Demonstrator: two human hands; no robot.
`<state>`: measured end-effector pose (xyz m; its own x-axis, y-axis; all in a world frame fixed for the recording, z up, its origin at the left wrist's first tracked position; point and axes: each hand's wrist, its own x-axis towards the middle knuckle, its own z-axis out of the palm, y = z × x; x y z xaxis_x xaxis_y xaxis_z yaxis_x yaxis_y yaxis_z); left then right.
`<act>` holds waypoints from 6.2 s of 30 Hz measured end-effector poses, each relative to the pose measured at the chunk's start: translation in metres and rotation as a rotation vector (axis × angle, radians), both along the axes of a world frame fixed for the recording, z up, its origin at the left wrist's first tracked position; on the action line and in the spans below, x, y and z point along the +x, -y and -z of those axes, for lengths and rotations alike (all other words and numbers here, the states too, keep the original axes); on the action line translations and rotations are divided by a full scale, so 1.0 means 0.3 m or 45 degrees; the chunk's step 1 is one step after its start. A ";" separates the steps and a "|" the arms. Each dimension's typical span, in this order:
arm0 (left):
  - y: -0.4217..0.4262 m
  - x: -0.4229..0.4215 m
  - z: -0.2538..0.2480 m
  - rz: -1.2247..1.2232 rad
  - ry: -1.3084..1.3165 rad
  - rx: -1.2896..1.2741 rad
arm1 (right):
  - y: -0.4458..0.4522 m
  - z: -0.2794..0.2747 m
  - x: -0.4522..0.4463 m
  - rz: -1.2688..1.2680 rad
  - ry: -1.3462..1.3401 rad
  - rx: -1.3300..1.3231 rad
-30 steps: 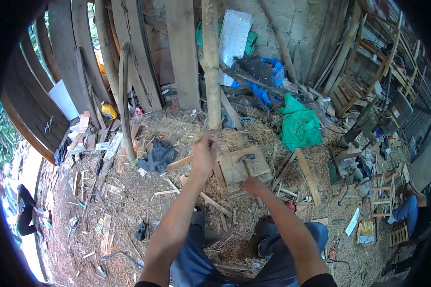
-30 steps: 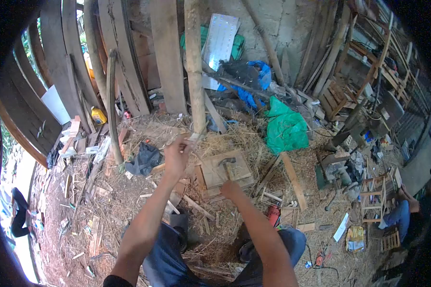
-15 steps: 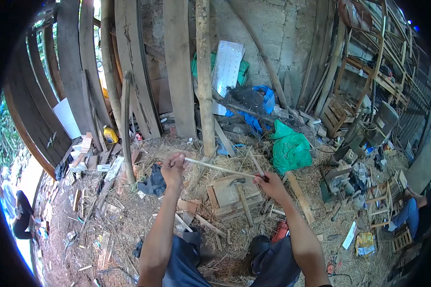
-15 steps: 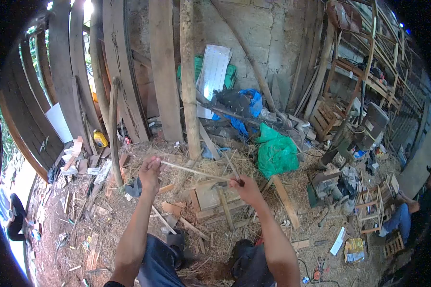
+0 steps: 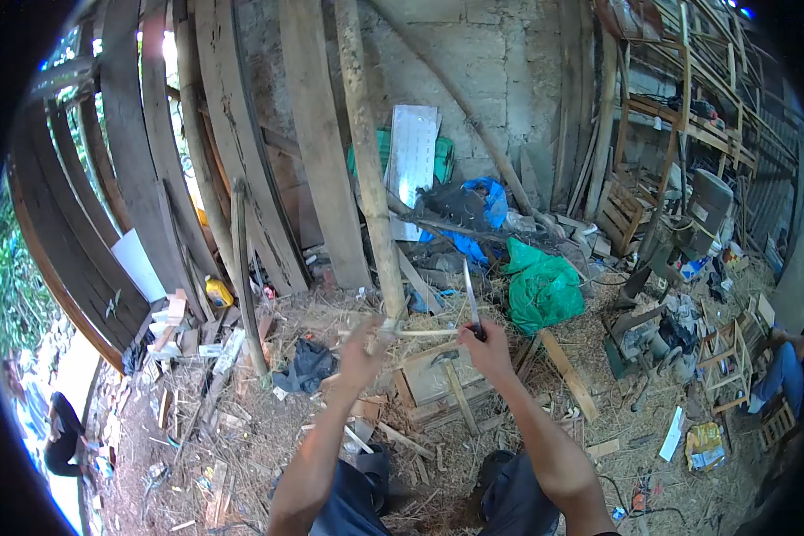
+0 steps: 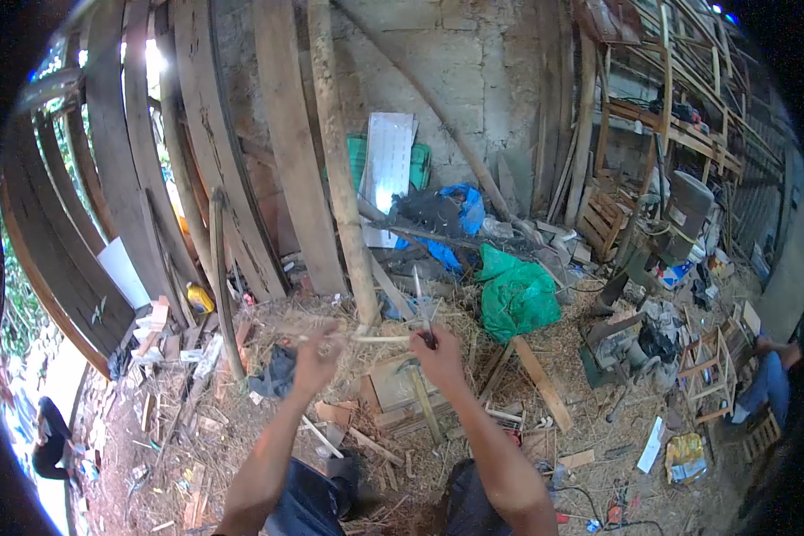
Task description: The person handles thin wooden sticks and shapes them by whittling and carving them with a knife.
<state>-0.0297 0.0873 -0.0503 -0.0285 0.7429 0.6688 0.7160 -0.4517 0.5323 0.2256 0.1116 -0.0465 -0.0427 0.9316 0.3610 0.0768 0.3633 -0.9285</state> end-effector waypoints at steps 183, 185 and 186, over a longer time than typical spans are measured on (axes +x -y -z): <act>0.199 0.233 -0.092 0.358 0.099 -0.529 | 0.001 -0.117 0.123 0.087 -0.284 -0.299; 0.179 0.201 -0.084 0.319 0.102 -0.501 | -0.008 -0.107 0.142 0.137 -0.387 -0.316; 0.167 0.182 -0.087 0.280 0.108 -0.479 | -0.027 -0.090 0.171 0.152 -0.481 -0.372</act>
<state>0.0248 0.0371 -0.0243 0.1140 0.9286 0.3530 0.5712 -0.3520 0.7415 0.2769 0.1195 -0.0195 0.1542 0.9866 0.0532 -0.2599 0.0924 -0.9612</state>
